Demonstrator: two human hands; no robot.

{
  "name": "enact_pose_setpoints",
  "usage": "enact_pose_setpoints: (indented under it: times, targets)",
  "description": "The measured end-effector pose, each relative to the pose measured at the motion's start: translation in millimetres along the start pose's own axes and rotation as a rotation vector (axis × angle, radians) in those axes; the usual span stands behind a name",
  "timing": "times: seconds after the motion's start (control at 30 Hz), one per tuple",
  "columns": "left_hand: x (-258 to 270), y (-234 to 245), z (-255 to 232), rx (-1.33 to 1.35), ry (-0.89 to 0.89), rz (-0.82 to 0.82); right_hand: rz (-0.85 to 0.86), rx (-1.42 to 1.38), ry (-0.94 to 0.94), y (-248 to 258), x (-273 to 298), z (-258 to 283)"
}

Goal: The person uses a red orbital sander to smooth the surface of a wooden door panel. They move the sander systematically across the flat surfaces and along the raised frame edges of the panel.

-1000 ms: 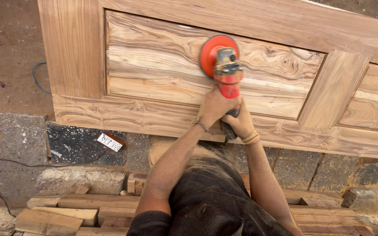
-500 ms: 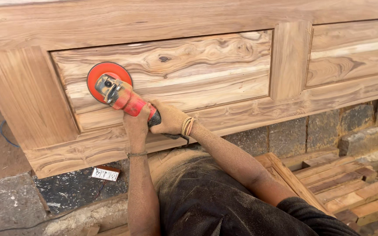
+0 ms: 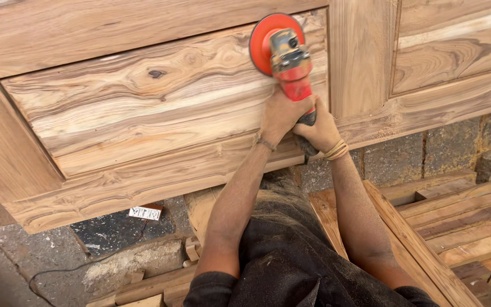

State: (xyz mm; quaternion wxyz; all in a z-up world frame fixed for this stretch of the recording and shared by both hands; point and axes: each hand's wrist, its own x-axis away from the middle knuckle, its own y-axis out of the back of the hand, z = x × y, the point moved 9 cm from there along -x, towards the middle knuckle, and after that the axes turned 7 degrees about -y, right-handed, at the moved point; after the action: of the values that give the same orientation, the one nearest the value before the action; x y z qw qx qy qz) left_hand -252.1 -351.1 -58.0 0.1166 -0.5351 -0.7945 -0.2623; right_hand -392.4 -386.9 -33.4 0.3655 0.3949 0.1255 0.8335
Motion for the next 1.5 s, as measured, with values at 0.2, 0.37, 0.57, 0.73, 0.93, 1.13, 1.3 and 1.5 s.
enact_pose_setpoints:
  times: [0.2,0.37,0.57,0.73,0.93,1.13,1.3,1.5]
  targets:
    - [-28,-77,-44,-0.001,-0.149,0.100,-0.046,-0.268,-0.134,52,4,-37]
    - [-4,-105,-22,-0.003,-0.058,0.162,-0.095,-0.183,-0.072,55,28,-66]
    - [55,-120,-4,-0.095,-0.190,0.228,-0.120,-0.304,-0.089,30,84,-105]
    - [115,-110,20,-0.072,-0.116,0.311,-0.169,-0.357,-0.134,-16,139,-140]
    - [154,-49,72,-0.063,-0.094,0.371,-0.116,-0.561,-0.212,-107,171,-143]
    - [197,95,138,-0.043,-0.011,0.302,0.004,-0.262,-0.023,-220,182,-42]
    - [252,234,197,0.115,0.032,-0.010,0.222,-0.072,-0.031,-332,191,58]
    - [336,348,271,0.268,0.286,-0.367,0.475,0.042,0.184,-434,223,151]
